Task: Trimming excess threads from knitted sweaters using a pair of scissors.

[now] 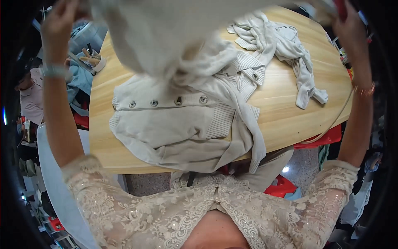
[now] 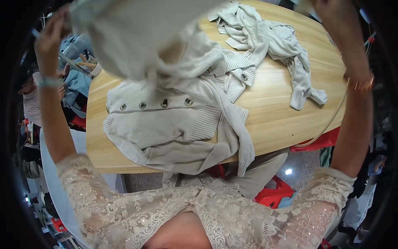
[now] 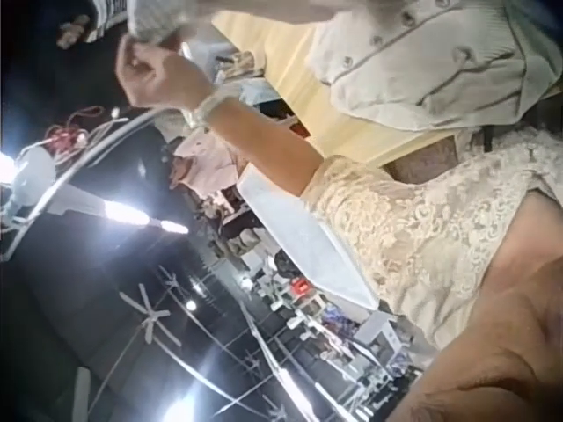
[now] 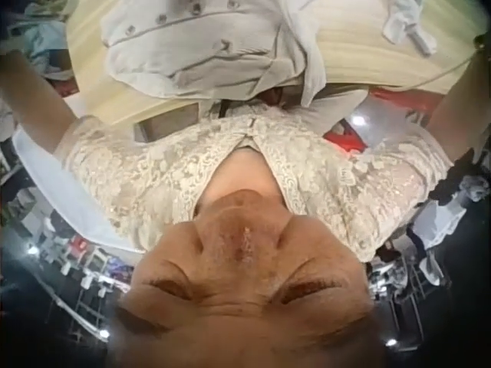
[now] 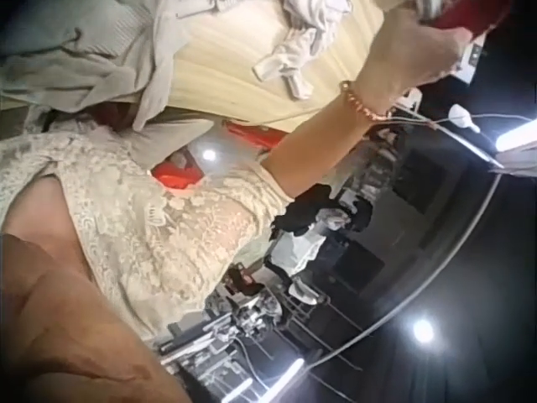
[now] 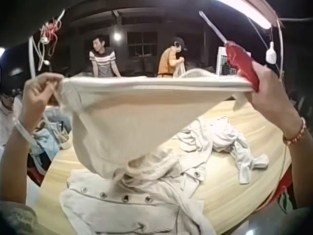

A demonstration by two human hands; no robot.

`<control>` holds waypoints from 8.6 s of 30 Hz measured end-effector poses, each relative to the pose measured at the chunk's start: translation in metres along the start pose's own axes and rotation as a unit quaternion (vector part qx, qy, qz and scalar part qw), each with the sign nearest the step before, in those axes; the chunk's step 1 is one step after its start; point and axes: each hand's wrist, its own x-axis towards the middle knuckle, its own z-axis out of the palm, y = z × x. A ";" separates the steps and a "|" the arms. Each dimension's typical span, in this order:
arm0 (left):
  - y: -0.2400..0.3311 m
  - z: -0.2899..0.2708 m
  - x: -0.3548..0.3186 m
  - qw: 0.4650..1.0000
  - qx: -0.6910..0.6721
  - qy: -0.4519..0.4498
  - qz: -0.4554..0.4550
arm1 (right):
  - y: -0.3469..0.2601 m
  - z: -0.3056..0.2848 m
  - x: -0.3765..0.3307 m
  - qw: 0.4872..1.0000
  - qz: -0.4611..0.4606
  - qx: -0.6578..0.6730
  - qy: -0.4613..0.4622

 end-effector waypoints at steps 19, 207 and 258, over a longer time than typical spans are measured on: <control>-0.052 0.010 -0.276 0.772 -0.321 -0.028 -0.548 | 0.039 0.110 -0.214 0.813 0.212 0.276 -0.467; 0.057 0.099 -0.276 0.930 0.122 -0.331 0.098 | -0.019 0.063 -0.237 0.890 0.260 0.226 -0.299; -0.034 0.026 -0.307 0.924 0.031 -0.346 -0.161 | -0.080 0.053 -0.240 0.901 0.051 0.118 -0.414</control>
